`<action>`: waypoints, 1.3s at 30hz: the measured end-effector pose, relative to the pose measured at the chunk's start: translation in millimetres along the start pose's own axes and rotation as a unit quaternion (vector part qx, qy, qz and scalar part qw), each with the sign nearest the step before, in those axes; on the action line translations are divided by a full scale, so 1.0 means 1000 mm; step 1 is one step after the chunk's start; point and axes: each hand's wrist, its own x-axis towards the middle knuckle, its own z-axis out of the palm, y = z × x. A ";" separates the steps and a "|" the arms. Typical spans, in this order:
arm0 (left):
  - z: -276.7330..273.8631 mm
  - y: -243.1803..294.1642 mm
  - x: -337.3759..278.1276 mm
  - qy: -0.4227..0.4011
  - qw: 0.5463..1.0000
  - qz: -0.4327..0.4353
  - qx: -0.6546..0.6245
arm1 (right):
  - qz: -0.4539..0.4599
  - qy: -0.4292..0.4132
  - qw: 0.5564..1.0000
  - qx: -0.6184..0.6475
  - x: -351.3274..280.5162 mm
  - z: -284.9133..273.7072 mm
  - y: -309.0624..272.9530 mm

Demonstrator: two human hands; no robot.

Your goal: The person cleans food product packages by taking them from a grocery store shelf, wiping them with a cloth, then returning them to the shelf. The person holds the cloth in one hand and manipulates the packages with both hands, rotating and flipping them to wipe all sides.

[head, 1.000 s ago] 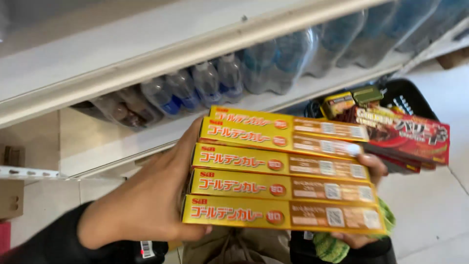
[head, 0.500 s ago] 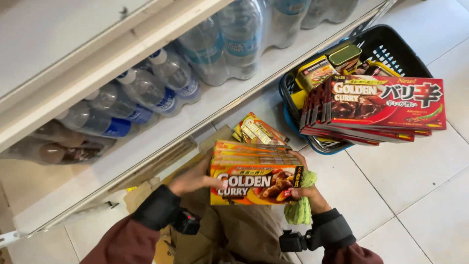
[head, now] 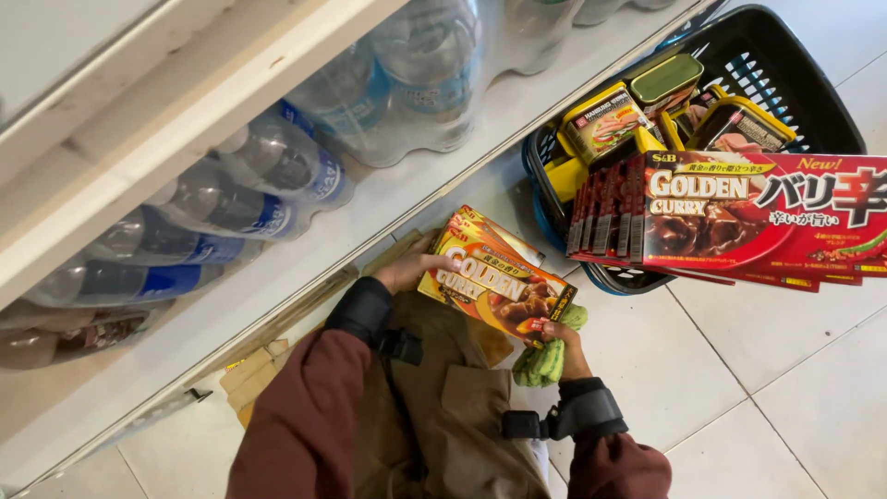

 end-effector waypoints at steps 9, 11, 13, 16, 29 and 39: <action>-0.005 -0.016 0.058 -0.077 0.980 -0.032 -0.179 | 0.020 0.125 0.992 0.007 -0.004 0.064 -0.037; -0.005 -0.012 0.060 -0.085 0.976 -0.064 -0.192 | 0.057 0.115 0.991 -0.023 0.011 0.029 -0.033; -0.007 -0.010 0.062 -0.090 0.970 -0.095 -0.203 | 0.093 0.101 0.989 -0.052 0.020 0.014 -0.036; -0.008 -0.014 0.062 -0.119 0.945 -0.133 -0.275 | 0.105 0.077 0.987 -0.092 0.012 0.025 -0.054; -0.015 0.007 0.043 -0.105 0.952 -0.148 -0.248 | 0.127 0.069 0.985 -0.093 0.037 0.007 -0.050; -0.015 -0.019 0.055 -0.136 0.939 -0.126 -0.291 | 0.000 0.047 0.981 -0.189 0.038 0.019 -0.089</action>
